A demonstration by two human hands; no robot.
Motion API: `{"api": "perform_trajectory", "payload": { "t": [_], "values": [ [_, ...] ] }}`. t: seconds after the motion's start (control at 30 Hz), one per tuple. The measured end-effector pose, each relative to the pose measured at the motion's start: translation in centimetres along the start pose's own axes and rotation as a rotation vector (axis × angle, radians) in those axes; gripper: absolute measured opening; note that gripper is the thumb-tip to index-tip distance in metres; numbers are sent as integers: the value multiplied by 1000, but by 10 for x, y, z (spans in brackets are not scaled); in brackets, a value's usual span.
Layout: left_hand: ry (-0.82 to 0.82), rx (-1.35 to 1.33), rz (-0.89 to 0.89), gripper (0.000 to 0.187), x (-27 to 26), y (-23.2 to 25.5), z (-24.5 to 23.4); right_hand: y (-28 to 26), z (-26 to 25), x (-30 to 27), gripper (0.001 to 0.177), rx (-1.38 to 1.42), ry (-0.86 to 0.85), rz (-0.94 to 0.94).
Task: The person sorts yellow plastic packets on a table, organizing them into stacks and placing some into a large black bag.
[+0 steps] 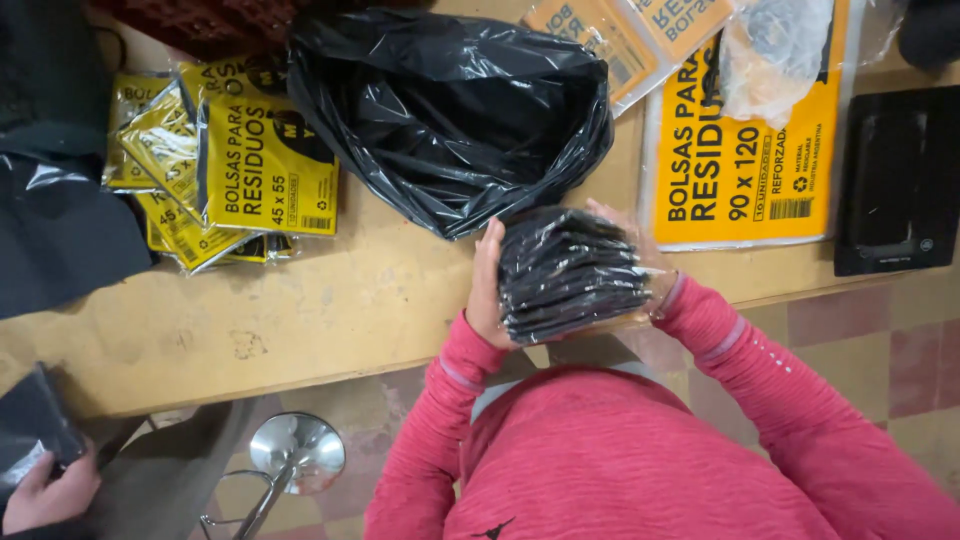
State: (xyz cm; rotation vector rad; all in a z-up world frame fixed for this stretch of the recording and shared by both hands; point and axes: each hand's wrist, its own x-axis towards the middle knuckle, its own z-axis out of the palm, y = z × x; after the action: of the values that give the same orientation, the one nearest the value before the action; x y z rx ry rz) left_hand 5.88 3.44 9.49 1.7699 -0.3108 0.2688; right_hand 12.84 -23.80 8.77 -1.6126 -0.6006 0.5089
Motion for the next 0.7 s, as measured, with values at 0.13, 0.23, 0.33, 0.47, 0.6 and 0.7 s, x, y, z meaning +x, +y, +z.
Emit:
{"api": "perform_trajectory", "payload": {
  "t": [0.13, 0.23, 0.33, 0.47, 0.6, 0.7],
  "values": [
    [33, 80, -56, 110, -6, -7, 4, -9, 3, 10, 82, -234, 43, -98],
    [-8, 13, -127, 89, 6, -14, -1, 21, 3, -1, 68, -117, 109, -139],
    [7, -437, -311, 74, -3, -11, 8, 5, 4, -8, 59, -124, 131, 12],
    [-5, -496, -290, 61, -14, -11, 4, -100, 0, 40, 70, -353, 44, 119],
    [109, -660, -313, 61, -12, 18, 3, -141, -28, 58, 86, -24, -167, 193],
    [245, -1155, -406, 67, -5, 24, -1, -93, -17, 45, 79, 421, -53, 223]
  ]
}}
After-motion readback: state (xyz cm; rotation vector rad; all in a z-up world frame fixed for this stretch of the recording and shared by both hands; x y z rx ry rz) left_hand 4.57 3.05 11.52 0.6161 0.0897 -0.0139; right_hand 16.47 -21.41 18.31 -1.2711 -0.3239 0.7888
